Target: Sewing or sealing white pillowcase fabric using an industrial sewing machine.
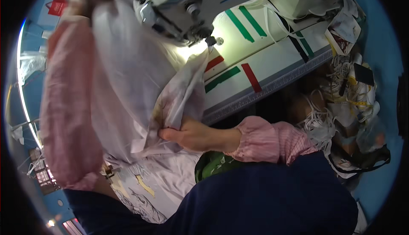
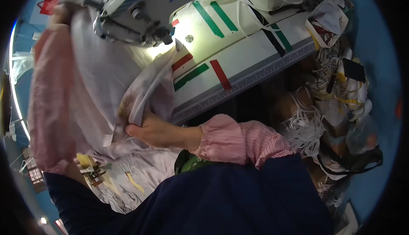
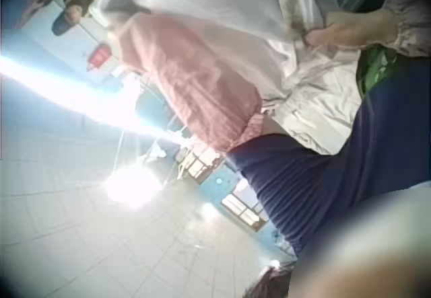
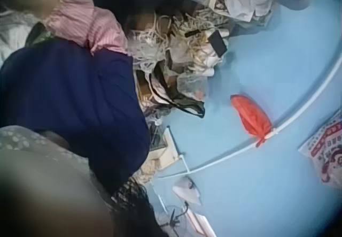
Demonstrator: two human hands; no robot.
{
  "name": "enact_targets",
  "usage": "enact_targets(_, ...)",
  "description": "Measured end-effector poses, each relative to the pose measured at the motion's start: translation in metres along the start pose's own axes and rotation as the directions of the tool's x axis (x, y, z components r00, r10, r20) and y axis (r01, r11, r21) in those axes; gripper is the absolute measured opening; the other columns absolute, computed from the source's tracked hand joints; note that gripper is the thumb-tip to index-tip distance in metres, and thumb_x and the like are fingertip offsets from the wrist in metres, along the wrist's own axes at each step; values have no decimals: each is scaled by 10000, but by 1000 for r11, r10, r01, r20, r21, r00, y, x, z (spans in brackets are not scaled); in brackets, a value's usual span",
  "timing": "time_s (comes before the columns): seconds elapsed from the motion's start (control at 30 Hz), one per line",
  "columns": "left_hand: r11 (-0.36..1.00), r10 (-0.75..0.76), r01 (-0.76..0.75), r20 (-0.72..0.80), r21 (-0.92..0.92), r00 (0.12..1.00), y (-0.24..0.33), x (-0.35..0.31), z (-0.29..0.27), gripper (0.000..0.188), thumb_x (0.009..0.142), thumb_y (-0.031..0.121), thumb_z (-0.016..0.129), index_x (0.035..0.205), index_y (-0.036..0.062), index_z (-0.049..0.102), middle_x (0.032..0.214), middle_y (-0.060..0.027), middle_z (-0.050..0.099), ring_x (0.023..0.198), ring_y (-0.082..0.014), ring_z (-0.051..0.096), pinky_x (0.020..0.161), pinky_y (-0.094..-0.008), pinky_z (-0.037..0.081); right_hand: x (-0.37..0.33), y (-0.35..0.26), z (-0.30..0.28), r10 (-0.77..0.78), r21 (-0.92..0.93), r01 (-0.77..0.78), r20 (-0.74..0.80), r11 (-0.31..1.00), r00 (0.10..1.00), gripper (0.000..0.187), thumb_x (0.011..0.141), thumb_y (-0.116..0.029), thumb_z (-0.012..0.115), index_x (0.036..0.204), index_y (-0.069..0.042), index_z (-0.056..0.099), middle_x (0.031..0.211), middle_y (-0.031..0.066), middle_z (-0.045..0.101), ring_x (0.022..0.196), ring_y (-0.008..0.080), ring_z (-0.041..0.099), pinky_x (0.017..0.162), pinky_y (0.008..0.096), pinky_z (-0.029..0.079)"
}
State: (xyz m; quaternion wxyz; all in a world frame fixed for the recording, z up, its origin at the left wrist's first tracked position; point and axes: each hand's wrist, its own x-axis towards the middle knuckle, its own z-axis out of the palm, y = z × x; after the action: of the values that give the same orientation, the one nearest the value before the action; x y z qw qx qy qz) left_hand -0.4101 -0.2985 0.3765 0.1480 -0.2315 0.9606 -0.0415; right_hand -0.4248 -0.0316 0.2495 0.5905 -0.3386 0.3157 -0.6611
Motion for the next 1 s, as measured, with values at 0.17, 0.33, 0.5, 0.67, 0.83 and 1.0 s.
enact_targets(0.17,976,-217,220,156,2,964,67,22,-32,114,813,165,681,841,58,705,851,-91,686,776,-187,649,689,-306,487,14,7,-4,-491,-368,410,-158,835,857,176,836,-91,525,958,21,586,912,183,597,853,306,601,785,417,465)
enact_targets(0.33,883,327,-345,-109,-318,939,124,-52,8,324,754,273,750,960,38,666,878,-148,685,815,-321,653,741,-396,504,34,6,7,-257,-462,338,229,820,939,141,794,-71,532,891,13,589,918,237,586,842,386,579,760,437,464)
enact_targets(0.5,855,104,-109,-38,-507,994,91,-28,60,231,877,194,621,902,-35,626,727,-111,646,701,-213,616,665,-345,475,5,-22,-17,-162,-855,431,400,289,902,186,747,-184,629,855,-33,625,960,141,631,850,312,579,719,397,460)
enact_targets(0.67,642,-54,-20,-72,-766,996,73,-21,64,253,913,199,598,960,-44,650,714,-5,612,687,-64,525,625,-248,436,-17,-2,-78,-441,-967,-49,69,-251,895,363,777,-250,610,1098,-82,605,1197,133,589,1163,280,518,939,381,420)
enact_targets(0.83,474,-101,-56,-118,-879,988,100,-18,57,274,937,219,587,921,-49,641,688,0,591,649,-62,489,603,-255,424,20,60,-53,-533,-887,-133,140,-442,835,455,817,-206,511,1260,-105,530,1329,126,504,1282,343,411,1067,464,313)
enact_targets(1.0,801,174,-201,-102,-563,979,128,-40,68,205,870,186,629,848,-15,595,602,-162,535,555,-242,532,564,-374,437,3,51,-40,-339,-865,-110,73,-489,938,335,738,-224,559,1012,-89,697,1312,153,508,1272,372,400,1075,549,261)
